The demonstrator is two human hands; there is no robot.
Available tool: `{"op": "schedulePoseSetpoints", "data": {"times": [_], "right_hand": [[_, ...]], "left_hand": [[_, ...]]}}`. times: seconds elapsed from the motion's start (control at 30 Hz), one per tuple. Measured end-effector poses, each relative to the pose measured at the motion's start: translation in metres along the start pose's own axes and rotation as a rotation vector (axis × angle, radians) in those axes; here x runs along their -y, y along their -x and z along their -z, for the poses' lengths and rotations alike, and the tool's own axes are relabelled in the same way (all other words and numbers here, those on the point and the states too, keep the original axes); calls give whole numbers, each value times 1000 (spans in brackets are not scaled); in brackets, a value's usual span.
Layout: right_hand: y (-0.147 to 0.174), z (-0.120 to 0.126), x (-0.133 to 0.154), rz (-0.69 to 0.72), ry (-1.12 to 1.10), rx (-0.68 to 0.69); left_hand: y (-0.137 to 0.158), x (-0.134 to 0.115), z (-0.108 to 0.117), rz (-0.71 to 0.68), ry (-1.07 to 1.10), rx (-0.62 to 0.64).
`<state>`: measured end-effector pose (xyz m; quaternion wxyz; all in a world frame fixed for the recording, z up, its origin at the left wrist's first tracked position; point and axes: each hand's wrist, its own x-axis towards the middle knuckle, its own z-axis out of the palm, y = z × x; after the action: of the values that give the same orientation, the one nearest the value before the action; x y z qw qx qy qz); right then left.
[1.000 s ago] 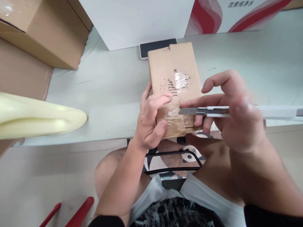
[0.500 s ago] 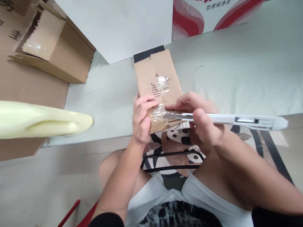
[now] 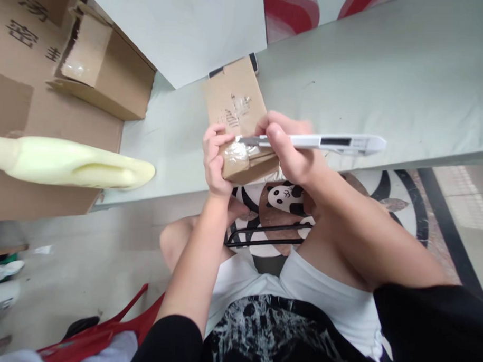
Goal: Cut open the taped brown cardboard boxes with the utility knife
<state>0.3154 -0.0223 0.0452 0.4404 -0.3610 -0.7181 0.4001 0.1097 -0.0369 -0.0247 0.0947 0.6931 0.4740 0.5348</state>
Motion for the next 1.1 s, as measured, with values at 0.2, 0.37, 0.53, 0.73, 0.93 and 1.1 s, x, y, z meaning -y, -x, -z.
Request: {"op": "schedulePoseSetpoints", "data": {"times": [0.2,0.37,0.53,0.73,0.93,1.1], "right_hand": [[-3,-4,0,34,7,-74],[7,-9,4,-39,19,-102],[16,-13,10,4,58,-157],[9,-19,-5,-33,-14,-222],[9,-28,-16,-47,-60,-301],[8,-26,-10,-83,-30,-298]], "left_hand": [[-3,6,2,71,165,41],[-4,3,12,154,94,121],[1,2,10,99,135,87],[-1,11,-1,92,257,45],[0,16,-8,26,290,-2],[2,13,-8,4,279,-15]]}}
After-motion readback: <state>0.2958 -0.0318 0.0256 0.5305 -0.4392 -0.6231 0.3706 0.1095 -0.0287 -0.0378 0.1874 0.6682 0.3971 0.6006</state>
